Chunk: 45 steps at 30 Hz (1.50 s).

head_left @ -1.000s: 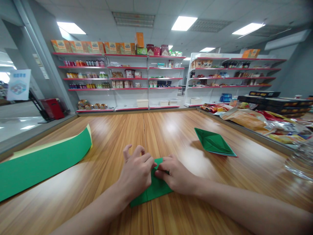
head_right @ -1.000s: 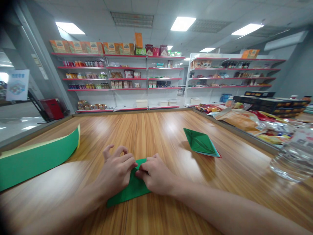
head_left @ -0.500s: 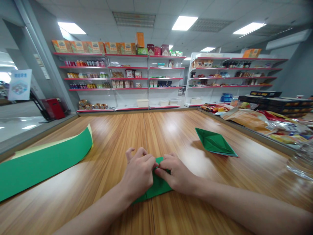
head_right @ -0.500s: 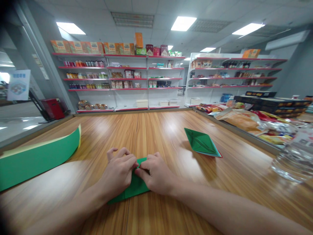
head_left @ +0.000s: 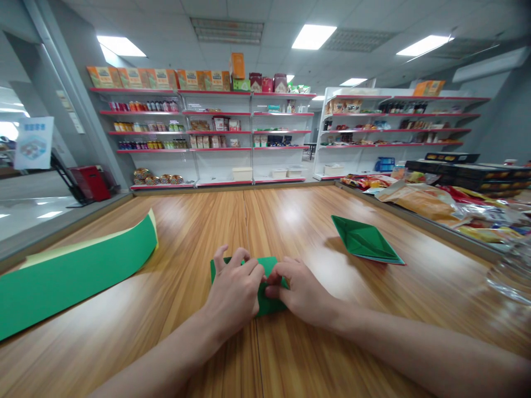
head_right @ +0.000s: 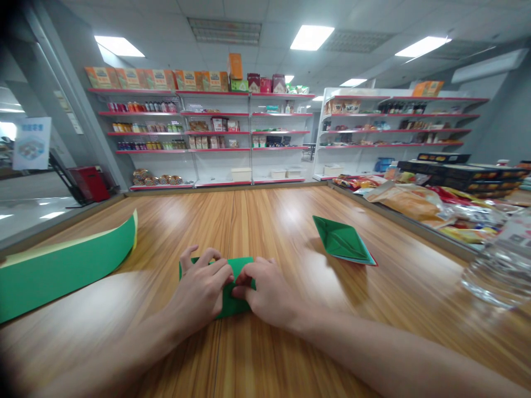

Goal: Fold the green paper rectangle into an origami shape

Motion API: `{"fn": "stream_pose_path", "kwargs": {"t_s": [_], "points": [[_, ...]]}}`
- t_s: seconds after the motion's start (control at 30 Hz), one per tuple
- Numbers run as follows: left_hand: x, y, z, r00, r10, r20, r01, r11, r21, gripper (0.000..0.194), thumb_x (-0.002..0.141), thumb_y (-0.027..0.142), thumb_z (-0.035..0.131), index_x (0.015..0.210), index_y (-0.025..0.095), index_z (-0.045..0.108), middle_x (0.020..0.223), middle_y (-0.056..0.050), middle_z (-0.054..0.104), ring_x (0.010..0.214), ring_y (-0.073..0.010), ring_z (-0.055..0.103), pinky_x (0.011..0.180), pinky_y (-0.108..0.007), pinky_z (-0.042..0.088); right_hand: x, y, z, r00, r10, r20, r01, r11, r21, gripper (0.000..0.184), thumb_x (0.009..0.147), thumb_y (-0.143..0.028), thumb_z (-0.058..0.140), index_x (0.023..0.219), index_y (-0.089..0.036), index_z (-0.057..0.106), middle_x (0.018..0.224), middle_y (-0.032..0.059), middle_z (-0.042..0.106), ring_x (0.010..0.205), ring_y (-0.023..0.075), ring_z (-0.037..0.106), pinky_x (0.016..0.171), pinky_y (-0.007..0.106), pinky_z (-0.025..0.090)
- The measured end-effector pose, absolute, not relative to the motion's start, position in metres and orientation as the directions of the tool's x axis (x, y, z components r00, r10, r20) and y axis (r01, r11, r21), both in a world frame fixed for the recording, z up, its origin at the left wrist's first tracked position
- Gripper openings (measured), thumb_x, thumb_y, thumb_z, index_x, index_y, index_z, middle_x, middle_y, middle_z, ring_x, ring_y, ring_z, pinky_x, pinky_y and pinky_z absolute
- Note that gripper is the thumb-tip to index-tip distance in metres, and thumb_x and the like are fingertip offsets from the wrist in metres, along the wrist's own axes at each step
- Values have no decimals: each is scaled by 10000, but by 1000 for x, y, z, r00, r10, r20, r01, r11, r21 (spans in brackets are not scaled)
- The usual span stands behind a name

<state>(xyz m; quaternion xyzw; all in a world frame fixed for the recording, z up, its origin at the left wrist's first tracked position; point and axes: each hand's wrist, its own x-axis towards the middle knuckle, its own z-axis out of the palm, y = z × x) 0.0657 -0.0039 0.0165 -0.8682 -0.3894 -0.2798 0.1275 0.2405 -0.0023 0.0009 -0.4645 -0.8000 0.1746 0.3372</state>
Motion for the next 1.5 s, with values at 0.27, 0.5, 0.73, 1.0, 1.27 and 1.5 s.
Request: {"fn": "stream_pose_path", "kwargs": {"t_s": [0.27, 0.5, 0.73, 1.0, 1.27, 1.5], "points": [[64, -5, 19, 532, 601, 597, 714, -697, 66, 210, 727, 5, 445, 724, 184, 555, 719, -11, 630, 865, -243, 525, 897, -538, 212, 240, -8, 11, -375, 833, 407, 536, 553, -638, 209, 700, -52, 686, 658, -173, 521, 739, -18, 549, 732, 141, 509, 675, 268, 372], [59, 0, 19, 505, 625, 596, 771, -637, 14, 211, 713, 5, 455, 719, 181, 572, 715, -25, 635, 877, -255, 531, 903, -542, 208, 241, -6, 9, -377, 840, 391, 607, 543, -581, 144, 713, -179, 727, 761, -187, 592, 751, -9, 573, 742, 158, 517, 709, 298, 374], [58, 2, 19, 499, 617, 608, 781, -624, -8, 212, 753, 13, 463, 728, 184, 584, 730, -31, 637, 895, -257, 538, 923, -553, 210, 243, -2, 4, -358, 862, 358, 631, 506, -588, 125, 717, -124, 697, 763, -189, 601, 772, -4, 572, 746, 156, 517, 694, 287, 379], [66, -9, 19, 595, 539, 596, 734, -666, -131, 173, 723, 31, 504, 712, 191, 569, 716, -37, 619, 929, -271, 526, 988, -594, 138, 242, -4, 3, -374, 858, 352, 609, 514, -604, 129, 718, -52, 608, 718, -174, 565, 758, 4, 576, 700, 143, 501, 623, 259, 375], [65, -7, 18, 571, 518, 637, 757, -633, -164, 173, 737, 28, 514, 697, 192, 552, 687, -26, 601, 894, -255, 511, 945, -551, 190, 236, -8, 6, -286, 901, 326, 605, 433, -668, 91, 730, -185, 687, 724, -180, 596, 713, -2, 597, 668, 141, 513, 583, 249, 375], [68, -9, 20, 600, 476, 643, 741, -633, -224, 173, 755, 47, 511, 686, 196, 564, 671, -27, 592, 853, -246, 501, 946, -534, 189, 235, -7, 8, -252, 894, 371, 596, 446, -668, 68, 724, -147, 660, 704, -179, 602, 717, 1, 607, 672, 142, 523, 593, 251, 389]]}}
